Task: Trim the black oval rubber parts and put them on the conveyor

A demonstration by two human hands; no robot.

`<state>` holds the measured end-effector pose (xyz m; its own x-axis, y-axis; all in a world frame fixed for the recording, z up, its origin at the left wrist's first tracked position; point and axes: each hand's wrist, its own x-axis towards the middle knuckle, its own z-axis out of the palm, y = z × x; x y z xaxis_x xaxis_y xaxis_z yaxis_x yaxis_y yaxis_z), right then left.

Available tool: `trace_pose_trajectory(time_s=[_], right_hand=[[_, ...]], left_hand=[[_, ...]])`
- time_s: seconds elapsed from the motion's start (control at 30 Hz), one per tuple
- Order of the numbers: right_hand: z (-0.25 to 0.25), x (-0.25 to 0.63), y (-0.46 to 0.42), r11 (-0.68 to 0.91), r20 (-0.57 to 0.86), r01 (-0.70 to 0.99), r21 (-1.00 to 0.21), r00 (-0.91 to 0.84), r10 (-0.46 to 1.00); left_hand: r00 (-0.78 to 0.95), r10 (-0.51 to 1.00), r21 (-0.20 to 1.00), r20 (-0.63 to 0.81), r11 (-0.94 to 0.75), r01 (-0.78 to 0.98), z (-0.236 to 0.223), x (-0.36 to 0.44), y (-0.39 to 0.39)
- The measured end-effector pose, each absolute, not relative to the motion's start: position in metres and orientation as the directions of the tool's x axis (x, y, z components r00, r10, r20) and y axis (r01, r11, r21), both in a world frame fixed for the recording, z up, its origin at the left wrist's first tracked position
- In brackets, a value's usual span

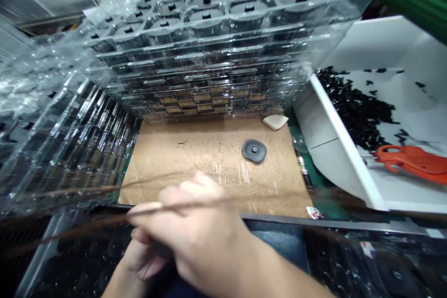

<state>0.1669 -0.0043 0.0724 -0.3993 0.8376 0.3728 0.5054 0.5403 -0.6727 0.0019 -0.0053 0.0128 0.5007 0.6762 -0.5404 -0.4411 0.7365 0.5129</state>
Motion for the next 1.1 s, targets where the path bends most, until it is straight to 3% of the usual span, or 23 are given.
trace_pose_trajectory(time_s=[0.13,0.27,0.43,0.53,0.6,0.7,0.8,0.87,0.97,1.03,1.1], right_hand=[[0.073,0.173,0.002,0.411,0.251,0.682,-0.605,-0.327,0.911],[0.07,0.158,-0.001,0.517,0.447,0.62,-0.59,-0.283,0.849],[0.059,0.143,-0.032,0.362,0.453,0.711,-0.603,-0.068,0.889],[0.051,0.15,-0.04,0.256,0.263,0.421,-0.87,-0.043,0.964],[0.037,0.16,-0.037,0.068,0.076,0.186,-0.98,0.039,0.996],[0.01,0.176,-0.033,-0.214,-0.216,-0.034,-0.976,0.237,0.947],[0.001,0.189,-0.032,-0.347,-0.343,-0.036,-0.937,0.266,0.901],[0.012,0.191,-0.031,-0.295,-0.257,0.092,-0.951,0.294,0.921],[0.042,0.178,-0.027,-0.058,0.069,0.371,-0.927,0.32,0.945],[0.057,0.164,-0.022,0.201,0.352,0.541,-0.817,0.191,0.916],[0.063,0.153,-0.018,0.393,0.497,0.598,-0.698,0.011,0.867]], left_hand=[[0.539,0.672,0.458,-0.508,0.74,-0.492,0.02,0.004,-0.003],[0.564,0.724,0.441,-0.397,0.689,-0.575,0.019,0.008,-0.003],[0.353,0.861,0.516,-0.366,0.503,-0.693,0.014,0.01,0.001],[0.271,0.904,0.572,-0.331,0.421,-0.704,0.016,0.015,0.003],[0.224,0.906,0.612,-0.359,0.41,-0.677,0.018,0.018,0.004],[0.177,0.876,0.628,-0.449,0.45,-0.635,0.021,0.02,0.006],[0.2,0.859,0.623,-0.471,0.484,-0.615,0.024,0.021,0.008],[0.238,0.864,0.618,-0.444,0.488,-0.616,0.026,0.022,0.007],[0.276,0.867,0.597,-0.415,0.488,-0.636,0.026,0.025,0.003],[0.302,0.852,0.572,-0.429,0.514,-0.639,0.022,0.025,-0.001],[0.329,0.828,0.546,-0.455,0.551,-0.631,0.018,0.023,-0.004]])
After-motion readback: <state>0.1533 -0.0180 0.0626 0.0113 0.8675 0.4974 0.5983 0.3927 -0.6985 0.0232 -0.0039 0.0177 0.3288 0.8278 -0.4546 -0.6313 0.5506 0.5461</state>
